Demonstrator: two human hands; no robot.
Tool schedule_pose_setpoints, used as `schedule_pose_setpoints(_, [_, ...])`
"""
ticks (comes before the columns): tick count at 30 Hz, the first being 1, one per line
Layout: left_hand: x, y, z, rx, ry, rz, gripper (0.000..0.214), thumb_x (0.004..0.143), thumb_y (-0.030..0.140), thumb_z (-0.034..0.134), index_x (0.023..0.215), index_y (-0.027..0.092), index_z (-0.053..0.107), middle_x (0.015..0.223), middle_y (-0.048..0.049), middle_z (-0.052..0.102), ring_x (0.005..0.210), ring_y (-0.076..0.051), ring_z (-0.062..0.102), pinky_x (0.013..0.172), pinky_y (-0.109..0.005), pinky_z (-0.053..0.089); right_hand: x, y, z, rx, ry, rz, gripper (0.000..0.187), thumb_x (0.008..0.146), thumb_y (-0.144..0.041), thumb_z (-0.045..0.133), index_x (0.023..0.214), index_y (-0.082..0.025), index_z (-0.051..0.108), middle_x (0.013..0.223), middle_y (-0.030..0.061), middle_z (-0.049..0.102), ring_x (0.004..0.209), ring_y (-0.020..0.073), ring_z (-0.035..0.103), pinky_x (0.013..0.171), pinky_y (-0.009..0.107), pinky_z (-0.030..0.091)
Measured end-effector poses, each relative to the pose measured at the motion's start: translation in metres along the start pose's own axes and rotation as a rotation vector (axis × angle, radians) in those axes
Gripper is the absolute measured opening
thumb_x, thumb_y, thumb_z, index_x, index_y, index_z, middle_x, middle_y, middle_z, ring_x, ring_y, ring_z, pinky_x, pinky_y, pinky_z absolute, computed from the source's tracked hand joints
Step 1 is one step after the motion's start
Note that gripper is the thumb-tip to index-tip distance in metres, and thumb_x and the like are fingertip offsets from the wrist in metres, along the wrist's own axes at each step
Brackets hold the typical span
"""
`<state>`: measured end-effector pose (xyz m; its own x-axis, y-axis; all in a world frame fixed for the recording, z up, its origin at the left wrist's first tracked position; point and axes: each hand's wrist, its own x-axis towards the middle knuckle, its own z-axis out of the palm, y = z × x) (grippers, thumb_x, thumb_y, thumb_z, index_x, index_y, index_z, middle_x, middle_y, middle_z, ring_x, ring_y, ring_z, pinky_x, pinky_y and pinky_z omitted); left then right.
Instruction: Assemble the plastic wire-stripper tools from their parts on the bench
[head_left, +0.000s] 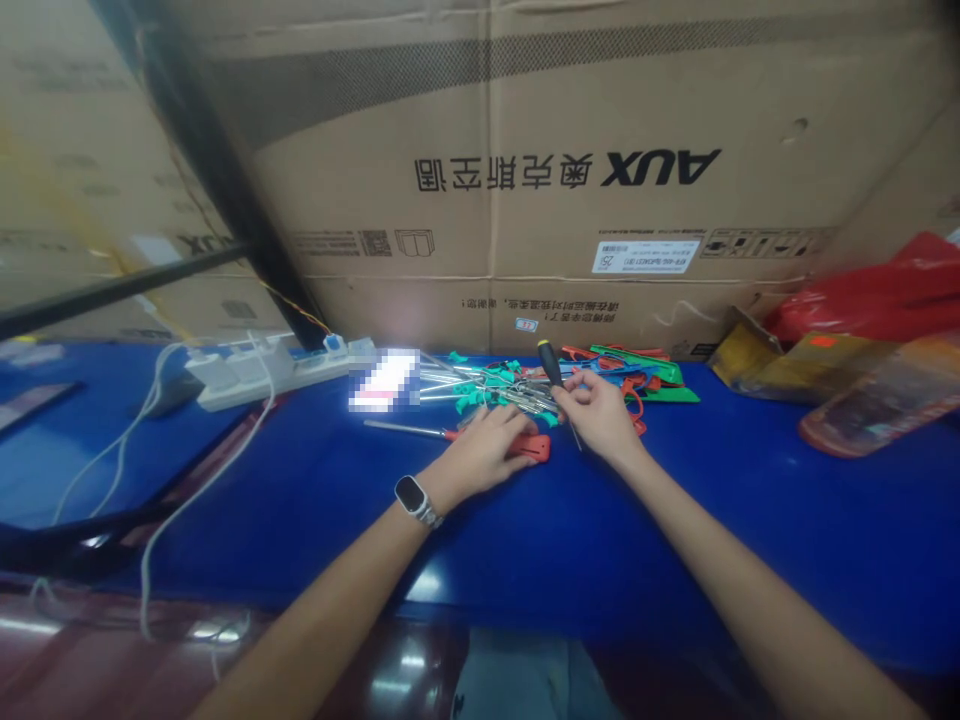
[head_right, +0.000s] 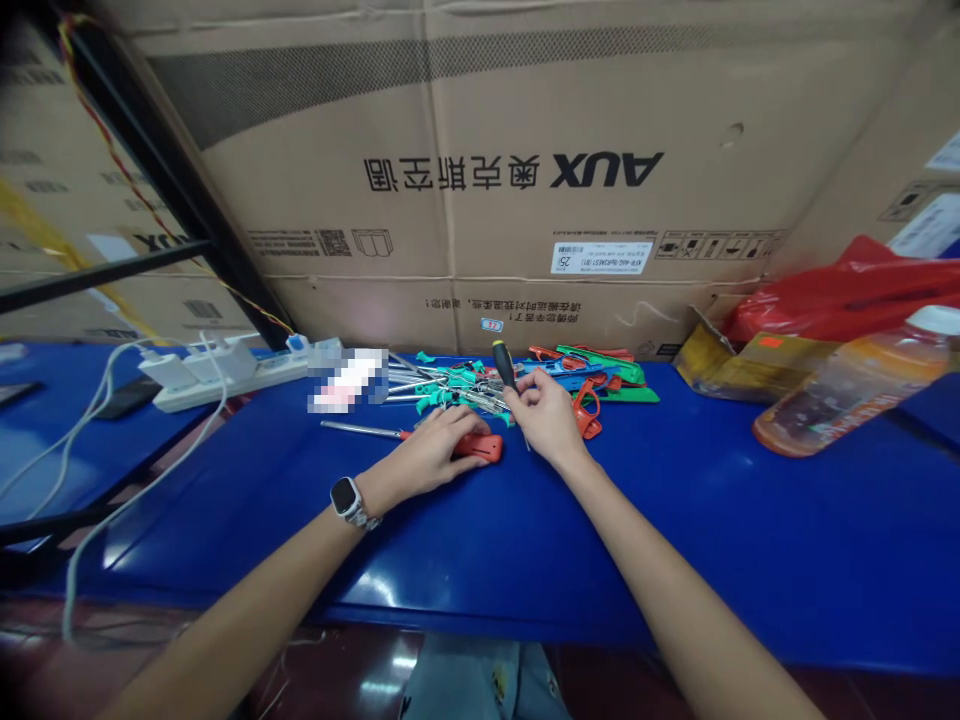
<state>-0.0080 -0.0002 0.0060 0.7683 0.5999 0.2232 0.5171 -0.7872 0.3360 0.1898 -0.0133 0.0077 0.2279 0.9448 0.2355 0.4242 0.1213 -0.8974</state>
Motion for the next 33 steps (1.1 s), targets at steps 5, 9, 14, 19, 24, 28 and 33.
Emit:
schedule_pose_setpoints(5, [0.002, -0.007, 0.004, -0.020, -0.008, 0.069, 0.027, 0.097, 0.041, 0.055, 0.116, 0.022, 0.062, 0.112, -0.0071, 0.065, 0.107, -0.026, 0.058, 0.094, -0.039, 0.038, 0.001, 0.010, -0.011, -0.572, 0.041, 0.042, 0.014, 0.078, -0.031, 0.063, 0.076, -0.020, 0.056, 0.065, 0.0036, 0.065, 0.064, 0.0196, 0.062, 0.063, 0.028, 0.043])
schedule_pose_setpoints(9, [0.005, -0.010, 0.009, -0.075, 0.004, 0.122, 0.027, 0.095, 0.032, 0.057, 0.121, 0.024, 0.061, 0.116, -0.0060, 0.066, 0.110, -0.025, 0.057, 0.096, -0.040, 0.037, -0.005, 0.002, -0.017, -0.822, -0.013, 0.087, 0.021, 0.086, -0.032, 0.058, 0.098, -0.017, 0.064, 0.092, 0.0121, 0.069, 0.084, 0.0249, 0.067, 0.070, 0.032, 0.046])
schedule_pose_setpoints(14, [-0.001, -0.017, -0.007, -0.131, 0.109, 0.075, 0.023, 0.084, 0.028, 0.064, 0.105, 0.021, 0.064, 0.107, -0.0065, 0.067, 0.102, -0.025, 0.059, 0.090, -0.039, 0.044, -0.026, -0.018, -0.009, -0.862, -0.094, -0.260, 0.035, 0.090, -0.043, 0.056, 0.116, -0.020, 0.061, 0.120, 0.0134, 0.056, 0.093, 0.0244, 0.062, 0.070, 0.033, 0.046])
schedule_pose_setpoints(19, [-0.011, -0.039, -0.030, -0.190, 0.368, -0.111, 0.017, 0.076, 0.015, 0.050, 0.086, 0.019, 0.062, 0.085, -0.0029, 0.067, 0.080, -0.020, 0.061, 0.072, -0.031, 0.046, -0.029, -0.024, 0.021, -0.809, -0.409, -0.598, 0.040, 0.088, -0.052, 0.063, 0.108, -0.018, 0.067, 0.108, 0.0112, 0.060, 0.107, 0.0277, 0.049, 0.090, 0.041, 0.041])
schedule_pose_setpoints(24, [-0.009, -0.048, -0.031, -0.185, 0.472, -0.182, 0.018, 0.078, 0.014, 0.047, 0.086, 0.018, 0.062, 0.085, -0.0036, 0.067, 0.080, -0.020, 0.061, 0.075, -0.033, 0.047, -0.014, -0.020, 0.039, -0.765, -0.494, -0.621, 0.031, 0.092, -0.043, 0.061, 0.101, -0.014, 0.067, 0.099, 0.0119, 0.065, 0.102, 0.0265, 0.052, 0.091, 0.042, 0.037])
schedule_pose_setpoints(28, [-0.007, -0.040, -0.030, -0.092, 0.686, -0.191, 0.012, 0.085, 0.019, 0.051, 0.092, 0.018, 0.060, 0.092, -0.0059, 0.064, 0.085, -0.021, 0.057, 0.078, -0.035, 0.046, -0.013, -0.015, 0.031, -0.471, -0.456, -0.428, 0.027, 0.090, -0.041, 0.062, 0.103, -0.017, 0.065, 0.093, 0.0061, 0.067, 0.083, 0.0194, 0.059, 0.076, 0.033, 0.042])
schedule_pose_setpoints(33, [-0.005, -0.024, -0.030, -0.183, 1.167, -0.275, 0.010, 0.084, 0.023, 0.061, 0.091, 0.018, 0.057, 0.088, -0.0034, 0.057, 0.081, -0.017, 0.055, 0.074, -0.031, 0.046, -0.013, -0.005, 0.025, -0.008, -0.272, -0.183, 0.035, 0.087, -0.050, 0.061, 0.105, -0.019, 0.061, 0.079, 0.0001, 0.063, 0.066, 0.0142, 0.055, 0.061, 0.027, 0.042])
